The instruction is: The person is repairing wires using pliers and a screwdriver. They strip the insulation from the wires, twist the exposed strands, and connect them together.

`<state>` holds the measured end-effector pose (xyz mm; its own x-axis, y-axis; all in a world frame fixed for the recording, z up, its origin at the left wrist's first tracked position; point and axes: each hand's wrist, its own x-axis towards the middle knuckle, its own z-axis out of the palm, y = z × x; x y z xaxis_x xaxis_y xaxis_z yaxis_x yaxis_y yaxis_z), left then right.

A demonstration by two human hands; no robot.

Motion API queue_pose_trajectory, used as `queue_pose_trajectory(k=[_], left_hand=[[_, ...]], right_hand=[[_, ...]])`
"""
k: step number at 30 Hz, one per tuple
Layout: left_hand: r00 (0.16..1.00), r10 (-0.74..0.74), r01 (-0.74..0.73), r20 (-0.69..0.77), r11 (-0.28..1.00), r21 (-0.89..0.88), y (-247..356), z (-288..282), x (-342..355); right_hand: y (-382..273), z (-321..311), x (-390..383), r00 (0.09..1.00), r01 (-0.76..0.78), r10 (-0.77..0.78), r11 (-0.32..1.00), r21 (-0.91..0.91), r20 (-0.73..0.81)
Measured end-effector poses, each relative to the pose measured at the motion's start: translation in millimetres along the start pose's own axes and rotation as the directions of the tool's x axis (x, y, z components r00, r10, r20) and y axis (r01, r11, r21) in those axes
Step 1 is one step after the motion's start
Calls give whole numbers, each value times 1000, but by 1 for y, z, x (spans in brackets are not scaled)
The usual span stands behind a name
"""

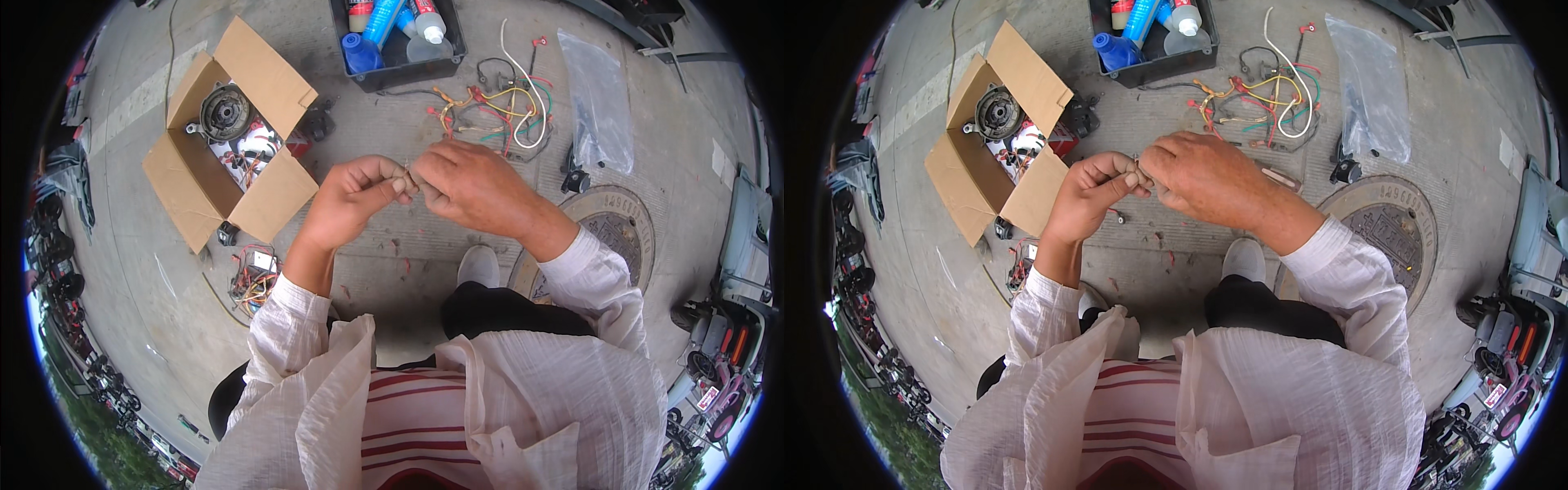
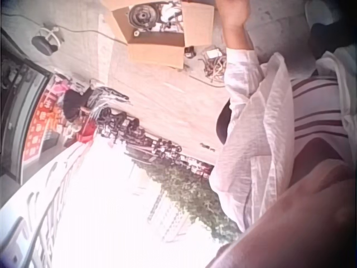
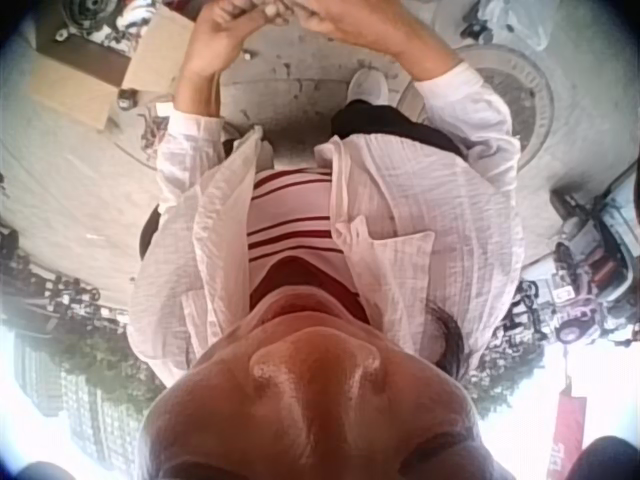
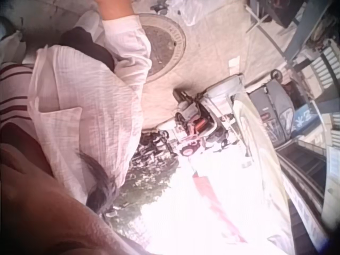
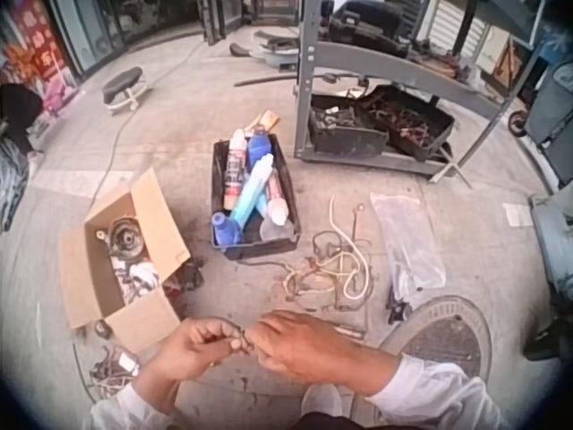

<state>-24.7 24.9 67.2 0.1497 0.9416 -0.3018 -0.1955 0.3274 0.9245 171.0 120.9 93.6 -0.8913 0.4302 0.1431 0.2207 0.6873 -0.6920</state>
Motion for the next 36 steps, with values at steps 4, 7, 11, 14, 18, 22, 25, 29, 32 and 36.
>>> queue_pose_trajectory(k=[4,7,11,14,18,22,25,29,32,36], left_hand=[[1000,-13,12,-18,1000,-24,-2,0,1],[1000,-22,21,-23,1000,-2,-3,0,2],[999,-24,24,-30,1000,-8,-2,1,3],[999,-27,26,-33,999,-22,-2,1,4],[999,-27,24,-47,998,-58,0,3,4],[999,-24,20,-45,996,-82,-1,2,5],[997,-27,23,-71,998,-57,0,0,4],[997,-11,3,-75,995,-101,-1,-3,4],[997,-8,-1,-77,992,-124,0,-4,4],[996,-12,-1,-94,991,-136,1,-5,3]], right_hand=[[3,6,-1,999,7,-7,1000,8,-37],[4,7,-1,999,3,-3,1000,14,-43],[6,7,-1,999,-2,3,1000,8,-34],[7,8,-1,998,4,-4,1000,11,-57],[8,10,0,989,29,-27,999,15,-143],[8,10,0,991,28,-26,999,16,-135],[9,5,-1,991,-11,10,1000,-5,-134],[12,4,-1,988,-15,15,1000,7,-154],[10,3,-1,984,-91,103,992,90,-144],[6,4,0,957,-159,221,942,295,-190]])
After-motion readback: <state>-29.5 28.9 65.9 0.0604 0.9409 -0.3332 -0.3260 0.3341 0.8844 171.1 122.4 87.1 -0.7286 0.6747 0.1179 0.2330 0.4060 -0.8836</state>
